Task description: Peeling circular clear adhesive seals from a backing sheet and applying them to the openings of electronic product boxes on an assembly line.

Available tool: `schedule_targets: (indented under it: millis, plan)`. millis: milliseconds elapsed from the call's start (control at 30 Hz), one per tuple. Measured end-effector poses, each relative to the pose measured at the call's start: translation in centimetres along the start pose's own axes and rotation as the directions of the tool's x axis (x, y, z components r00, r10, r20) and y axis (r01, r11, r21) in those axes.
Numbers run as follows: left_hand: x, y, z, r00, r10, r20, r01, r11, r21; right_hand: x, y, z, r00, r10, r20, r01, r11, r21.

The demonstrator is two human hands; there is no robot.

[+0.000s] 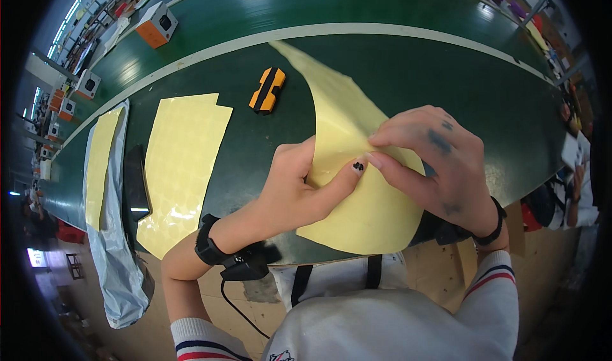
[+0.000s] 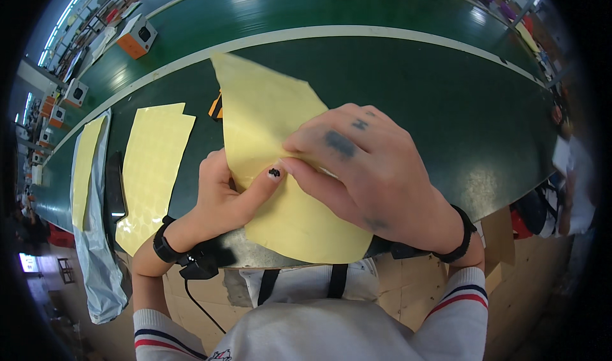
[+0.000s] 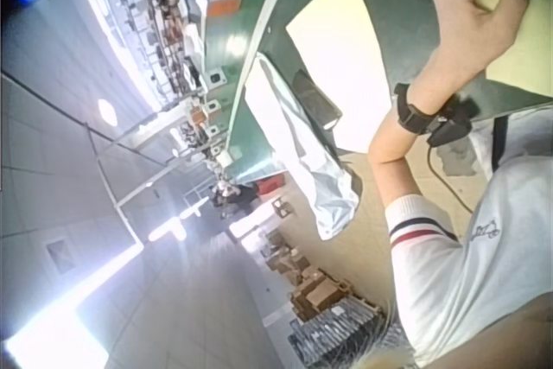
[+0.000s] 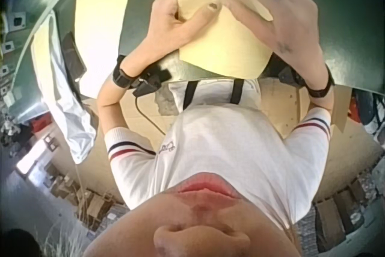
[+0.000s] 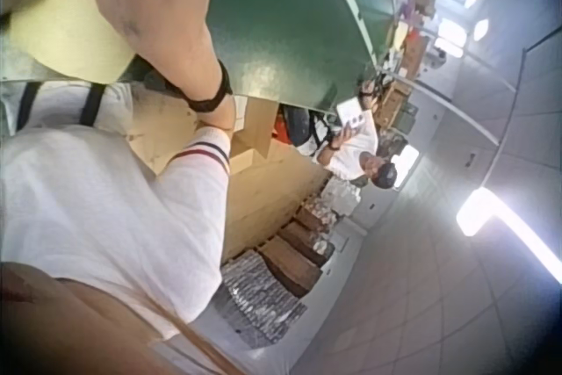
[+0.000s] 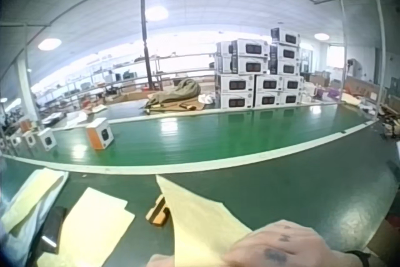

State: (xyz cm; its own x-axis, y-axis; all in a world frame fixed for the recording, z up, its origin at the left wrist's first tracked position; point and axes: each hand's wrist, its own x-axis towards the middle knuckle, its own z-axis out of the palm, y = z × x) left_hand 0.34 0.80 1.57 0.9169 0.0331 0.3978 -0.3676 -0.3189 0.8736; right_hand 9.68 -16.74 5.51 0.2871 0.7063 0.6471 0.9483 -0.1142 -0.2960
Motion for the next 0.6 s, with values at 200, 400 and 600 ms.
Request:
schedule_targets:
  millis: [200, 400, 600]
  plan:
    - [0.08, -0.10, -0.16, 0.993, 0.115, 0.003, -0.115, 0.987, 0.109, -0.13, -0.68, 0.04, 1.000, -0.018, 0.020, 0.019, 0.999, -0.034]
    - [0.16, 0.09, -0.10, 0.988, 0.153, -0.011, -0.149, 0.977, 0.154, -0.16, -0.85, 0.40, 0.999, -0.032, -0.032, 0.031, 0.999, -0.032]
    - [0.18, 0.28, 0.00, 0.991, 0.131, -0.012, -0.128, 0.983, 0.135, -0.05, -0.67, 0.20, 0.999, 0.030, -0.025, -0.030, 1.000, 0.003]
